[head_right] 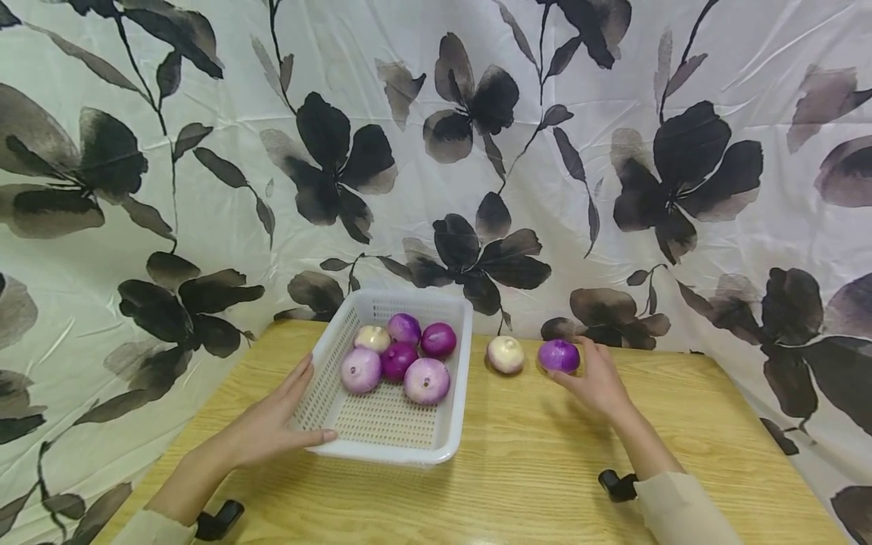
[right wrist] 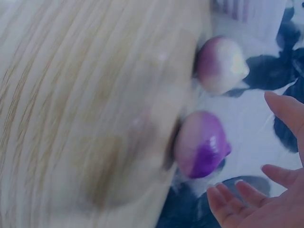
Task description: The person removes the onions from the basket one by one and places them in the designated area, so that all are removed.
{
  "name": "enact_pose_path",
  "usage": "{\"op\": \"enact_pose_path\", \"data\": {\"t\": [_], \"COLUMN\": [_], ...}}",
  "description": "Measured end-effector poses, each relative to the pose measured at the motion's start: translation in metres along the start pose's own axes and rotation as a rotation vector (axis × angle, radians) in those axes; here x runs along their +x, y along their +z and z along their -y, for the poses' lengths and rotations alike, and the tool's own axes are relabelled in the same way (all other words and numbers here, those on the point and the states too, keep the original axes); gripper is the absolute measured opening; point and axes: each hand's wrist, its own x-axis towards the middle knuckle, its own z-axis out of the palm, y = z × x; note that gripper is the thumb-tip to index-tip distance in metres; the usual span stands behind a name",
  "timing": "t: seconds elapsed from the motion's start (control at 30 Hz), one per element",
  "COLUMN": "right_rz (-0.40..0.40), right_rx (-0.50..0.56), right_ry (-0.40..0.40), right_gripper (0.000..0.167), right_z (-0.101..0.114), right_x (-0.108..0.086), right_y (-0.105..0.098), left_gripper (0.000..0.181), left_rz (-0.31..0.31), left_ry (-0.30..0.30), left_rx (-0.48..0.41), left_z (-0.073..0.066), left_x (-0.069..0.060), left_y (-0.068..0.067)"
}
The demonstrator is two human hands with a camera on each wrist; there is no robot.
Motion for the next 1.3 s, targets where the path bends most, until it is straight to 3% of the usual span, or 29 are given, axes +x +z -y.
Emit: {"op": "enact_pose_path", "data": {"t": [0.3, 0.83, 1.3], "right_rz": [-0.011, 0.049, 0.114], "right_rx": [0.051, 0.163, 0.192], "right_ry": [-0.093, -0.198, -0.402], "right_gripper": [0.081, 0.073, 0.070], "right_z": [0.030, 0.077, 0.114], "right_x": [-0.006, -0.006, -0.004], "right_y": [0.004, 0.023, 0.049], "left_gripper": [0.132, 0.133, 0.132], "left_rz": [0.000, -0.004, -0.004], "left_ry": [0.001, -0.001, -0.001], "left_rx": [-0.005, -0.008, 0.003], "left_z": [0.001, 0.001, 0.002], "left_x": [0.000, 0.001, 0.002], "left_y": [0.000, 0.001, 0.000]}}
